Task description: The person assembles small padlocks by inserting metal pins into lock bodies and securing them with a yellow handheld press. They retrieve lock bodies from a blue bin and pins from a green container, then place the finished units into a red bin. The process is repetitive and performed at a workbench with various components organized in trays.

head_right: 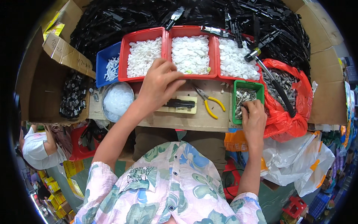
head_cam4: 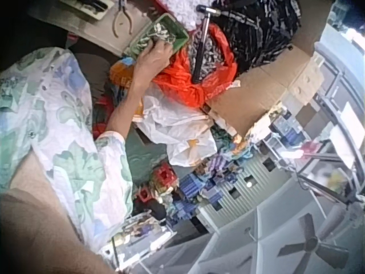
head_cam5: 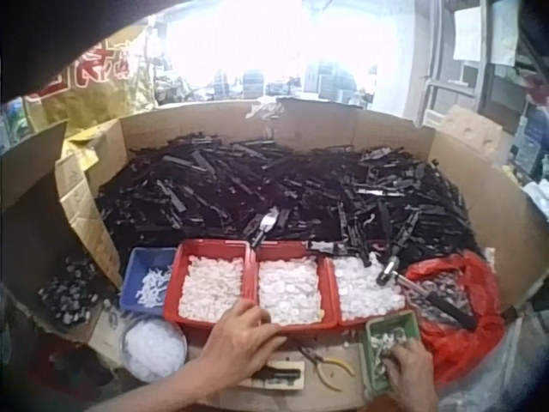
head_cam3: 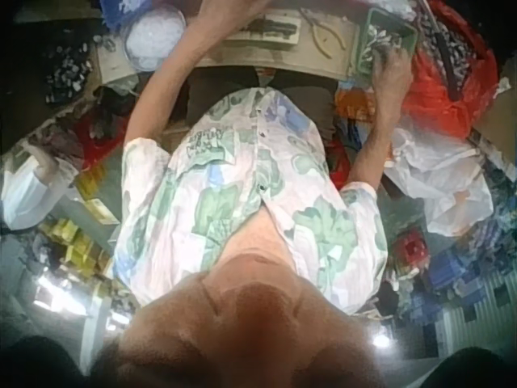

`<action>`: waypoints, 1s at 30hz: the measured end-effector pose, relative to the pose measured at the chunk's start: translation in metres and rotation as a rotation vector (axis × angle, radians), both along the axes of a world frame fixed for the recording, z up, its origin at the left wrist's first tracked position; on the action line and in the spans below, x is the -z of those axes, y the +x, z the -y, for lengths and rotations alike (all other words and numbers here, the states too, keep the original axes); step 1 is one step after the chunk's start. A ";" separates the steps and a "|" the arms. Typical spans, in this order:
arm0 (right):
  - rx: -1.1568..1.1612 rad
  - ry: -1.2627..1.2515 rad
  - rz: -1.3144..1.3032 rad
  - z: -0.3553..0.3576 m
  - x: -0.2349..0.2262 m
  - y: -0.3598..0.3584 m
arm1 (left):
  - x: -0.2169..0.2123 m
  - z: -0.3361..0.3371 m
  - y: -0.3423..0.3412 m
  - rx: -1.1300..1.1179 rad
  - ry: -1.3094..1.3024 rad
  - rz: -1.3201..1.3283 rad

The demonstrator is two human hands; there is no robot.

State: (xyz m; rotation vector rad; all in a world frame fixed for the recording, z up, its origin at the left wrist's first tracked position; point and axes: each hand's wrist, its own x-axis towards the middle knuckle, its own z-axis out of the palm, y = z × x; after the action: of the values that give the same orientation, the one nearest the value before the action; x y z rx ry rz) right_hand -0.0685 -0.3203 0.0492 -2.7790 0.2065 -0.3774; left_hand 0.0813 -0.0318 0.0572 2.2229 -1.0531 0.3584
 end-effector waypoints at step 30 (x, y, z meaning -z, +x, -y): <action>-0.134 0.888 0.347 -0.084 -0.022 0.037 | -0.009 0.041 -0.027 0.056 -0.645 -1.279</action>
State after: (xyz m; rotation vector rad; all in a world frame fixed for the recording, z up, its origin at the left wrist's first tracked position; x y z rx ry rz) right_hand -0.0316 -0.2359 0.0711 -1.8138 0.0709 -0.5572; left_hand 0.0541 -0.0723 0.0666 1.3481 -0.2091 -0.6230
